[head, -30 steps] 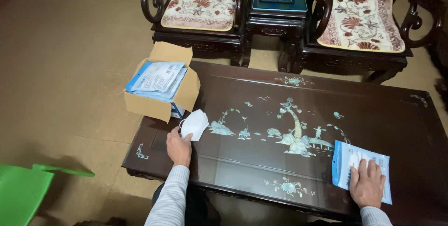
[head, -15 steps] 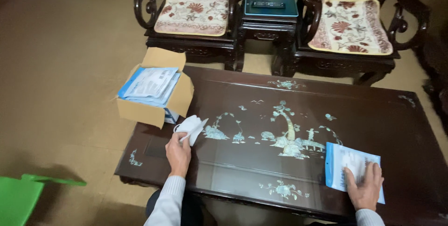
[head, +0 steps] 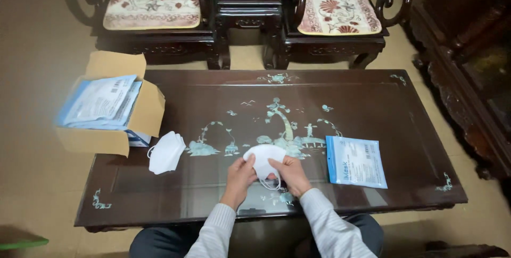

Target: The person sits on the floor and repeatedly picks up white face masks, folds them, and places them into blue plastic packets. The packets are then placed into a cardboard box on the table.

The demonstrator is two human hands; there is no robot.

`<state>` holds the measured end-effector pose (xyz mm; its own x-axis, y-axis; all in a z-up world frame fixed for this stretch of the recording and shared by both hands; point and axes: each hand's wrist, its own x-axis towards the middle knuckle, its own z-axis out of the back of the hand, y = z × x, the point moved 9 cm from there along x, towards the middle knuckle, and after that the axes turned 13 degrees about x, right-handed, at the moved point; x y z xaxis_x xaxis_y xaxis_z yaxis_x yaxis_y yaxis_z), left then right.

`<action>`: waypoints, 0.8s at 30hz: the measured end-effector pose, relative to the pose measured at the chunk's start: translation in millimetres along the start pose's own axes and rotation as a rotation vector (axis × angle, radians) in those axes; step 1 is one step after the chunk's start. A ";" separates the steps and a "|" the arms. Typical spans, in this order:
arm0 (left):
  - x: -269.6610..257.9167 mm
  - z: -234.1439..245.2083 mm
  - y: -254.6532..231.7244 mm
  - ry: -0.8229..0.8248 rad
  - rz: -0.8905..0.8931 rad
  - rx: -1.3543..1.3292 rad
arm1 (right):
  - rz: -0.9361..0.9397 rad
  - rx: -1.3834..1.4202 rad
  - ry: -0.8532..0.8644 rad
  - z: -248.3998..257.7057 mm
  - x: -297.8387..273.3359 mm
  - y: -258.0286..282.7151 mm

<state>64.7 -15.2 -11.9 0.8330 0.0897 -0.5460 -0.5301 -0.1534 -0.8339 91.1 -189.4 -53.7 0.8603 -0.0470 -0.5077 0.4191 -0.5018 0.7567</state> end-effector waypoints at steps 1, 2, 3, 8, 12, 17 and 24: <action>-4.3 -8.8 2.9 0.063 0.112 -0.095 | -0.027 0.042 -0.081 11.1 14.6 -14.4; 20.7 -9.5 32.1 0.061 0.111 -0.095 | -0.028 0.042 -0.079 13.9 20.1 -21.2; 45.6 -7.6 62.2 0.037 0.125 -0.038 | -0.062 0.032 -0.089 17.3 25.2 -30.9; 64.1 -5.9 69.8 -0.038 0.151 -0.061 | -0.132 -0.052 -0.001 12.4 23.5 -26.9; 62.2 -4.3 69.1 0.012 0.131 -0.051 | -0.132 -0.089 -0.005 0.9 6.7 -14.3; 53.8 -3.7 55.7 0.081 0.099 -0.112 | -0.116 -0.089 -0.027 -7.0 -3.0 -2.9; 53.5 -6.0 62.1 0.107 0.072 -0.052 | -0.100 -0.083 0.017 0.6 -1.3 -9.3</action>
<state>77.3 -25.8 -92.5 0.8068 -0.0284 -0.5901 -0.5823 -0.2066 -0.7863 85.8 -185.2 -60.3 0.8175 0.0144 -0.5758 0.5250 -0.4298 0.7346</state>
